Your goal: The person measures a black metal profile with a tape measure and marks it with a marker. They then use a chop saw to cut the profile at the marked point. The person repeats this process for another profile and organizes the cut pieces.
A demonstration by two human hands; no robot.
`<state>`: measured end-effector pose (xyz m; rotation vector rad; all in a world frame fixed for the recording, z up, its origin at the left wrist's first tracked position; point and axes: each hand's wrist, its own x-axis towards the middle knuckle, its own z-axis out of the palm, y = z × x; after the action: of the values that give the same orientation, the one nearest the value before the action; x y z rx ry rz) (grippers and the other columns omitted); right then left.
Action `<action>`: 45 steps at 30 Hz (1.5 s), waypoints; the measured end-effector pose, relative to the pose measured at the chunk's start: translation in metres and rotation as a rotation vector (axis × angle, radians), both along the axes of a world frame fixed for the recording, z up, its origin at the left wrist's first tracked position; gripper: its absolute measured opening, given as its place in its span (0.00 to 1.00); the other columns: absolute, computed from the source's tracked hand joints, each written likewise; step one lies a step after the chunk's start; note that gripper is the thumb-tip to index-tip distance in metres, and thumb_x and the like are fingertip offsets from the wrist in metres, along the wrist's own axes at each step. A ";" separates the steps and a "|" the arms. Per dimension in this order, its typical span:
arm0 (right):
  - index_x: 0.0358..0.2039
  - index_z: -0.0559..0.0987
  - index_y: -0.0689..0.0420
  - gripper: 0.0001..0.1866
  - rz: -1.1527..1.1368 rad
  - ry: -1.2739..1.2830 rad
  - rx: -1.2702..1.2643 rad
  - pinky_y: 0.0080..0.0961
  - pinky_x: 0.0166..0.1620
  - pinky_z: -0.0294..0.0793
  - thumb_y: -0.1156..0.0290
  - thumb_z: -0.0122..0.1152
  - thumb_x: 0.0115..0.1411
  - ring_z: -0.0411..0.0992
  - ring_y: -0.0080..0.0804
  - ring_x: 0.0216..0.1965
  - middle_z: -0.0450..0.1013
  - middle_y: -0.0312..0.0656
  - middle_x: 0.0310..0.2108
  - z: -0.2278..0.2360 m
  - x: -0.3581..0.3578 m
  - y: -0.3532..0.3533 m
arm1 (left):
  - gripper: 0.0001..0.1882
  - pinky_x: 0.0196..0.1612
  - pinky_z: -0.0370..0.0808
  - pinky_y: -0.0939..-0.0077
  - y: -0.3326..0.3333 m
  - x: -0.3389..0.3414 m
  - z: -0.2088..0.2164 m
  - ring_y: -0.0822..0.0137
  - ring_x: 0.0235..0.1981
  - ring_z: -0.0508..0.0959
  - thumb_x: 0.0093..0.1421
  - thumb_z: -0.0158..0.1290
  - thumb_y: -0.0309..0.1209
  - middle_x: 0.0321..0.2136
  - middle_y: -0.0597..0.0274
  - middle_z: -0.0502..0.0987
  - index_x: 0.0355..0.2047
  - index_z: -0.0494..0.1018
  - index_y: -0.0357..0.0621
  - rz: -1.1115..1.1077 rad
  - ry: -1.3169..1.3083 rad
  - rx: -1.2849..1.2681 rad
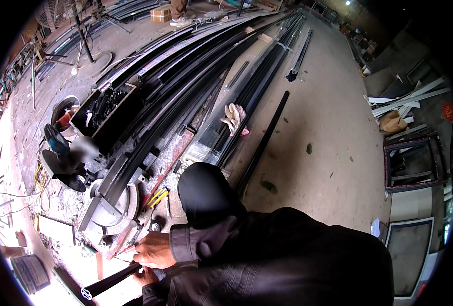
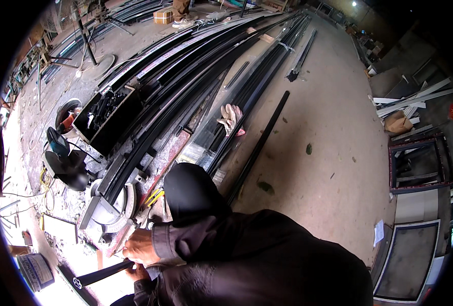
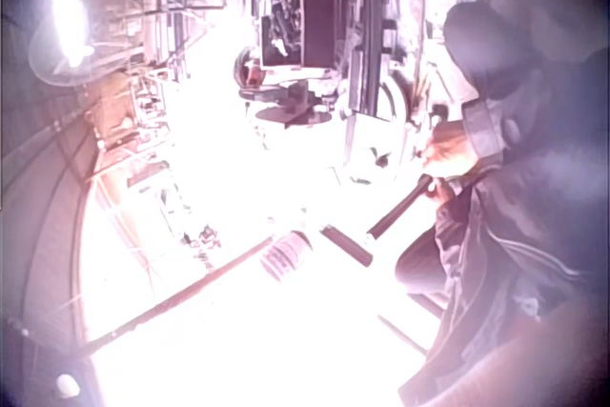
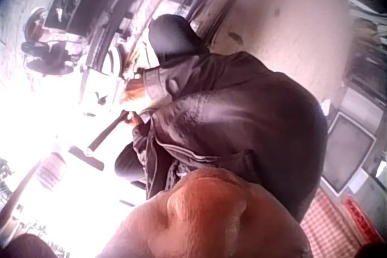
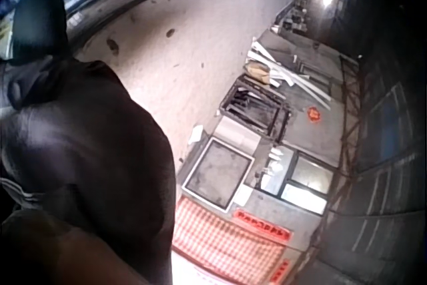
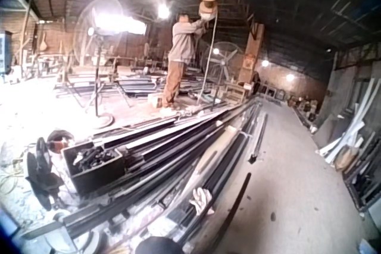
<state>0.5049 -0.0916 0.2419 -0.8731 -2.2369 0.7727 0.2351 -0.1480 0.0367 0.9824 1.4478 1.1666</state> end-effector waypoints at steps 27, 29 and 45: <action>0.26 0.73 0.61 0.10 0.037 0.027 -0.030 0.42 0.34 0.73 0.68 0.63 0.56 0.75 0.48 0.30 0.71 0.48 0.25 0.000 -0.008 0.001 | 0.22 0.50 0.76 0.70 -0.003 0.011 0.021 0.66 0.47 0.77 0.64 0.61 0.30 0.48 0.56 0.78 0.54 0.71 0.32 0.032 0.039 -0.012; 0.26 0.73 0.61 0.11 0.004 0.023 -0.039 0.41 0.33 0.73 0.68 0.62 0.56 0.75 0.48 0.29 0.71 0.48 0.24 -0.001 0.001 -0.003 | 0.20 0.48 0.76 0.70 -0.001 0.022 0.020 0.66 0.46 0.77 0.63 0.61 0.28 0.46 0.58 0.77 0.53 0.70 0.34 0.000 0.003 -0.031; 0.26 0.73 0.62 0.10 0.001 0.009 -0.017 0.41 0.33 0.73 0.69 0.62 0.57 0.75 0.48 0.29 0.71 0.48 0.24 -0.002 -0.003 -0.002 | 0.24 0.51 0.75 0.69 -0.001 0.012 0.010 0.66 0.48 0.76 0.64 0.62 0.31 0.49 0.57 0.77 0.55 0.68 0.31 -0.026 0.041 -0.036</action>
<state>0.5022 -0.0938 0.2404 -0.8755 -2.2260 0.7953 0.2475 -0.1494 0.0470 1.0026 1.4793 1.1035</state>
